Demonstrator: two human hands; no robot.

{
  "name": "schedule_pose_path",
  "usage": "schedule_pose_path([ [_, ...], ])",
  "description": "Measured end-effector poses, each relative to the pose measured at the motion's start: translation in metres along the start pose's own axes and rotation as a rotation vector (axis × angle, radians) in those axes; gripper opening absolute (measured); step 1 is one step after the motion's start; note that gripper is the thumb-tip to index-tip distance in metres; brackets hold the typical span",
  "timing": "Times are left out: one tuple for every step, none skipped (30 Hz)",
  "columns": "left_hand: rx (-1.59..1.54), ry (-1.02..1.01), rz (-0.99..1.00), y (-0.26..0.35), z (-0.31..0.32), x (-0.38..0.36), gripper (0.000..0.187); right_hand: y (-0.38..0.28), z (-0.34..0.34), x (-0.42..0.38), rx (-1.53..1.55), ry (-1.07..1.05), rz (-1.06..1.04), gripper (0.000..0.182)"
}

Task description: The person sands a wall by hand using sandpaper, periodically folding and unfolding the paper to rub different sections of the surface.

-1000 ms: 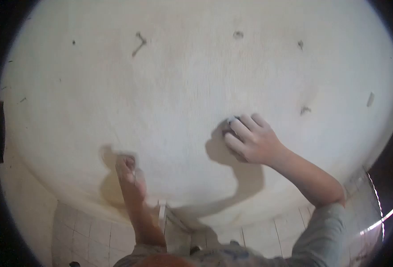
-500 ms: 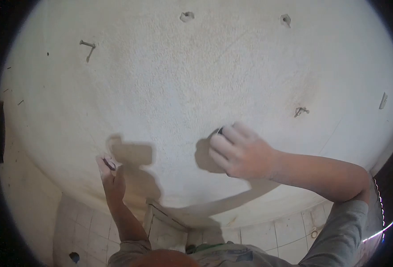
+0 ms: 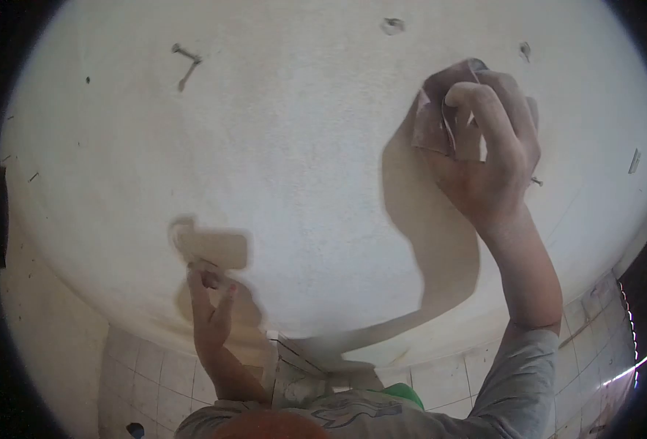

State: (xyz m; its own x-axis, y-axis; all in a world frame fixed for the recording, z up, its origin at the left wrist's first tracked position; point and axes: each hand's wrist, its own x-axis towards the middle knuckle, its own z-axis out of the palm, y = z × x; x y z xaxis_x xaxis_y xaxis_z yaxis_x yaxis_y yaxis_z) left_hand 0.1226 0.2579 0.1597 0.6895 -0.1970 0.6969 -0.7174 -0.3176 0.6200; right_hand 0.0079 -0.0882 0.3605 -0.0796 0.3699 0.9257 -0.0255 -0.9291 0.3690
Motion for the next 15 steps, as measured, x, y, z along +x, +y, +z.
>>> schedule_pose_path([
  [0.007, -0.009, -0.004, 0.001, -0.002, 0.001, 0.040, -0.009, 0.005, 0.004, -0.002, -0.010, 0.027, 0.022],
  [0.014, -0.019, -0.008, 0.002, -0.003, 0.004, 0.041, -0.018, 0.009, 0.008, -0.004, -0.021, 0.054, 0.021],
  [0.020, -0.032, -0.012, 0.002, -0.005, 0.005, 0.043, -0.026, 0.014, 0.010, 0.017, -0.038, 0.063, 0.021],
  [-0.016, -0.037, -0.043, 0.001, -0.005, 0.003, 0.044, -0.031, 0.018, 0.011, 0.036, -0.056, 0.072, 0.021],
  [-0.053, -0.042, -0.069, -0.002, -0.004, 0.002, 0.045, -0.039, 0.022, 0.013, 0.052, -0.070, 0.080, 0.022],
  [-0.087, -0.050, -0.095, -0.006, -0.004, 0.000, 0.047, -0.053, 0.028, 0.017, 0.152, -0.086, 0.159, 0.023],
  [-0.036, -0.058, -0.080, -0.009, -0.004, -0.002, 0.047, -0.064, 0.034, 0.019, 0.185, -0.101, 0.109, 0.024],
  [0.016, -0.065, -0.066, -0.011, -0.004, -0.002, 0.047, -0.075, 0.041, 0.021, 0.218, -0.115, 0.059, 0.024],
  [0.067, -0.072, -0.054, -0.012, -0.003, -0.003, 0.047, -0.093, 0.048, 0.016, 0.244, -0.180, 0.037, 0.023],
  [0.027, -0.065, -0.048, -0.009, -0.003, -0.004, 0.046, -0.111, 0.055, 0.010, 0.272, -0.245, 0.017, 0.023],
  [-0.013, -0.056, -0.041, -0.004, -0.004, -0.003, 0.046, -0.125, 0.055, 0.004, 0.294, -0.316, -0.117, 0.025],
  [-0.052, -0.044, -0.030, 0.000, -0.005, 0.000, 0.045, -0.139, 0.056, -0.003, 0.325, -0.389, -0.250, 0.029],
  [-0.071, -0.051, -0.024, 0.000, -0.006, 0.002, 0.044, -0.147, 0.055, -0.011, 0.363, -0.476, -0.294, 0.032],
  [-0.090, -0.061, -0.019, 0.000, -0.009, 0.003, 0.043, -0.154, 0.054, -0.023, 0.401, -0.566, -0.336, 0.035],
  [-0.108, -0.073, -0.018, 0.000, -0.013, 0.004, 0.042, -0.156, 0.054, -0.022, 0.439, -0.658, -0.376, 0.038],
])
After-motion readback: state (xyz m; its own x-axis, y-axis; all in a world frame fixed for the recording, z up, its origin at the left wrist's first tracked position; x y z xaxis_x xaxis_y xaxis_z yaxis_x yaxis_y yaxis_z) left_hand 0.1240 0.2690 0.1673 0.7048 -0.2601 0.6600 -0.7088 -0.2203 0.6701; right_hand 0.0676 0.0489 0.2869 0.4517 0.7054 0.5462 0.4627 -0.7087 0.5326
